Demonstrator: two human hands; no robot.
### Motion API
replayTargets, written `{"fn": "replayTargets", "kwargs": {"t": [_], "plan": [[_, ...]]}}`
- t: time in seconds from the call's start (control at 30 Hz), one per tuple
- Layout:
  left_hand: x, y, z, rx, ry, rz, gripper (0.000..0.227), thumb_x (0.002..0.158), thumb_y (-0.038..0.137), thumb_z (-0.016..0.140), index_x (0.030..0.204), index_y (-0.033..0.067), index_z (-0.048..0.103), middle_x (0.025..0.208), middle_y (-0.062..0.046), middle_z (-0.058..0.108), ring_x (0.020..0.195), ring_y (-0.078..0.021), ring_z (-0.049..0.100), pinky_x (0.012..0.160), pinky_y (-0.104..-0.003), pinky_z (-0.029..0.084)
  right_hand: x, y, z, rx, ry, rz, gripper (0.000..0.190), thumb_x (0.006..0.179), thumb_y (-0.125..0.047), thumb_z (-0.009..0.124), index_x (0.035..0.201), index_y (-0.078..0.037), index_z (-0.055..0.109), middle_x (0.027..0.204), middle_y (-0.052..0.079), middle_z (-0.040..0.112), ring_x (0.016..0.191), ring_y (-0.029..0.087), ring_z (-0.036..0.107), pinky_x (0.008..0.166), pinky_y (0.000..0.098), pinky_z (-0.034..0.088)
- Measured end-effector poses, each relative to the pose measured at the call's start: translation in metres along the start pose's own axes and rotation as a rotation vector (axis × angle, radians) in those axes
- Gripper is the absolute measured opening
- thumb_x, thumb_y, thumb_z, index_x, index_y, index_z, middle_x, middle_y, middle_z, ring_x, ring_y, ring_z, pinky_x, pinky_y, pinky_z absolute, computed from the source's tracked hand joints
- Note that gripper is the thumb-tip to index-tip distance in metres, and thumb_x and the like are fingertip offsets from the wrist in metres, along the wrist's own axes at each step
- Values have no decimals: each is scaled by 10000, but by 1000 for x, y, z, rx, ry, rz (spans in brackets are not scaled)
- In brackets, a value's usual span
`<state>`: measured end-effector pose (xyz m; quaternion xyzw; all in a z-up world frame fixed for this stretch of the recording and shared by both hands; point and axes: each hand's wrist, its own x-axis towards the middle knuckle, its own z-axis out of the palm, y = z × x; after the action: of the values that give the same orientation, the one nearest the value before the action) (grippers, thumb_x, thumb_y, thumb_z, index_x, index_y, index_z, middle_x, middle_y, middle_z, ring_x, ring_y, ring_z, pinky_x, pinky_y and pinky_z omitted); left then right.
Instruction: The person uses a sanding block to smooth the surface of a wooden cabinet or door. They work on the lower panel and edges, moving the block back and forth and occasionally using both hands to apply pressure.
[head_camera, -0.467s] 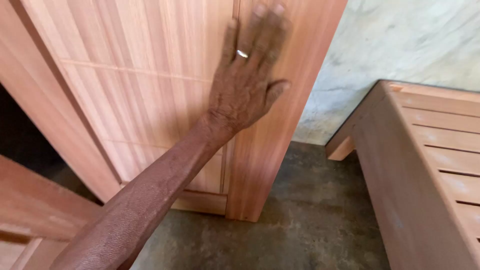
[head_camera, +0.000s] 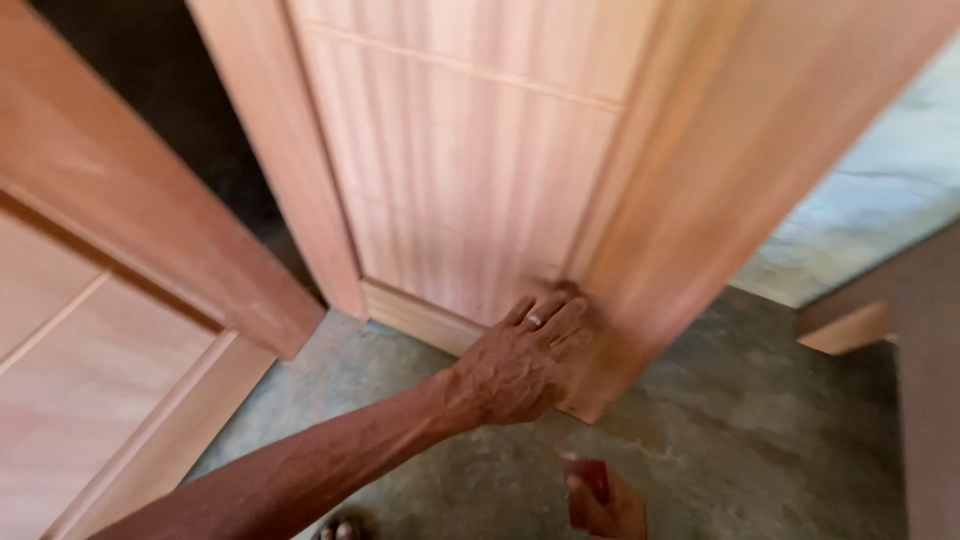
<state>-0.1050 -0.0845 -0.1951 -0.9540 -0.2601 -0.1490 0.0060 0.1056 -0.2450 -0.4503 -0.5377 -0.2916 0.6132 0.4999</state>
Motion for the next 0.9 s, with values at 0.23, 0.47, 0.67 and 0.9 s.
{"fn": "replayTargets", "kwargs": {"t": [0.23,0.47,0.67,0.9], "plan": [[-74,15,12,-413,-131,-731,777,913,725,399,1089,28,693,651,-133,715,636,-395,695,602,-490,531,17,-108,101,-918,122,-596,268,890,-305,716,1072,-110,716,787,116,743,582,313,647,537,422,490],[-72,8,37,-1230,179,-783,670,958,504,662,1368,-9,529,1196,-236,671,1128,-434,681,872,-554,591,12,-206,190,-742,52,-1078,480,1058,-392,467,926,-38,763,779,113,719,688,323,715,597,409,603],[-63,-2,71,-1373,482,-899,317,959,310,757,1185,88,741,1065,-110,752,825,-145,727,660,-297,632,27,-186,187,-943,272,-1167,152,1011,-166,655,886,-116,728,803,-2,608,702,234,669,629,322,564],[-70,12,107,-1499,525,-922,322,984,260,651,1187,9,659,981,-83,674,861,-144,609,728,-294,541,26,-150,162,-866,-23,-909,421,891,-62,695,1306,8,673,1193,169,629,1070,368,647,842,434,586]]}}
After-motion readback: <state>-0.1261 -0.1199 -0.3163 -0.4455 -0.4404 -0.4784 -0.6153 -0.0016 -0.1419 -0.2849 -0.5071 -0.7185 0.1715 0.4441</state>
